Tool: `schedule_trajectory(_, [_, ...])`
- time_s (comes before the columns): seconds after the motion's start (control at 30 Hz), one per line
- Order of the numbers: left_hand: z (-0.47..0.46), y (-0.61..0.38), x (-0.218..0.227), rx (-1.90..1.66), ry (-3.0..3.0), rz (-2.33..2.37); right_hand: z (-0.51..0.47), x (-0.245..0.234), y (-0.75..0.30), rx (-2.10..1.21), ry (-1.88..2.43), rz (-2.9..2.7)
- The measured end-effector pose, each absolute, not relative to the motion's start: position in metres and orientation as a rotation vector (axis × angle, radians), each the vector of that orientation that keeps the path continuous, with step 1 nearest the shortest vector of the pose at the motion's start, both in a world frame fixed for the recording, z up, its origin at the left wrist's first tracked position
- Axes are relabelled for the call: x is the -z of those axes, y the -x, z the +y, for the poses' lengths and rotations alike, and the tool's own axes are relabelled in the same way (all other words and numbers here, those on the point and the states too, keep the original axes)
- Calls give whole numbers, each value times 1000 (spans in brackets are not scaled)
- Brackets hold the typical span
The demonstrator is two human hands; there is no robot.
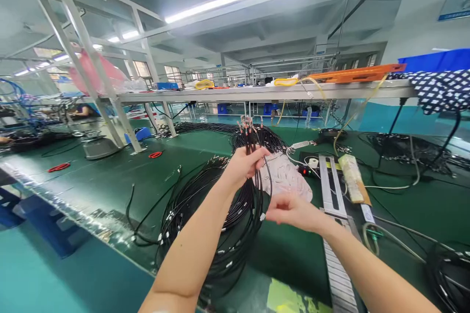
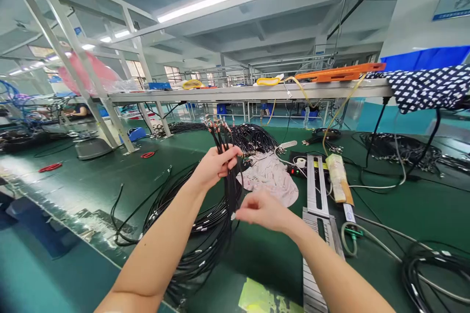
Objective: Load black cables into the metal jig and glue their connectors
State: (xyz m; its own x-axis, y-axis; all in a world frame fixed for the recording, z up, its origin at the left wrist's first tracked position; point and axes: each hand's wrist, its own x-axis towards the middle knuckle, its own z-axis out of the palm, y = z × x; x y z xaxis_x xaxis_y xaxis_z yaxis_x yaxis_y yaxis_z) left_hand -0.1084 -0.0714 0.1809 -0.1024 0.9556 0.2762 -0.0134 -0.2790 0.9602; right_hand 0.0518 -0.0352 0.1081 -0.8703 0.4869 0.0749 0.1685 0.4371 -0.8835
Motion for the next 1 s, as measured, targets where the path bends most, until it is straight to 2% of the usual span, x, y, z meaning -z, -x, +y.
schedule_trajectory(0.13, [-66, 110, -180, -1312, -1408, 1083, -31, -107, -54, -1450, 585, -2507])
schedule_trajectory(0.27, [-62, 94, -165, -1149, -1422, 1002, -13, -143, -68, -1352, 508, -2175])
schedule_trajectory(0.37, [-60, 73, -151, -936, -1405, 835, -10, -168, -78, -1547, 427, -2086])
schedule_trajectory(0.43, [-60, 59, -143, -794, -1365, 737, -13, -174, -82, -1681, 529, -2213])
schedule_trajectory(0.5, [-62, 48, -137, -717, -1316, 697, -17, -170, -83, -1676, 645, -2254])
schedule_trajectory(0.77, [-77, 39, -127, -1121, -1136, 715, -21, -162, -75, -1512, 688, -1871])
schedule_trajectory(1.0, [-87, 37, -117, -1185, -1306, 865, -36, -161, -70, -1164, 739, -1916])
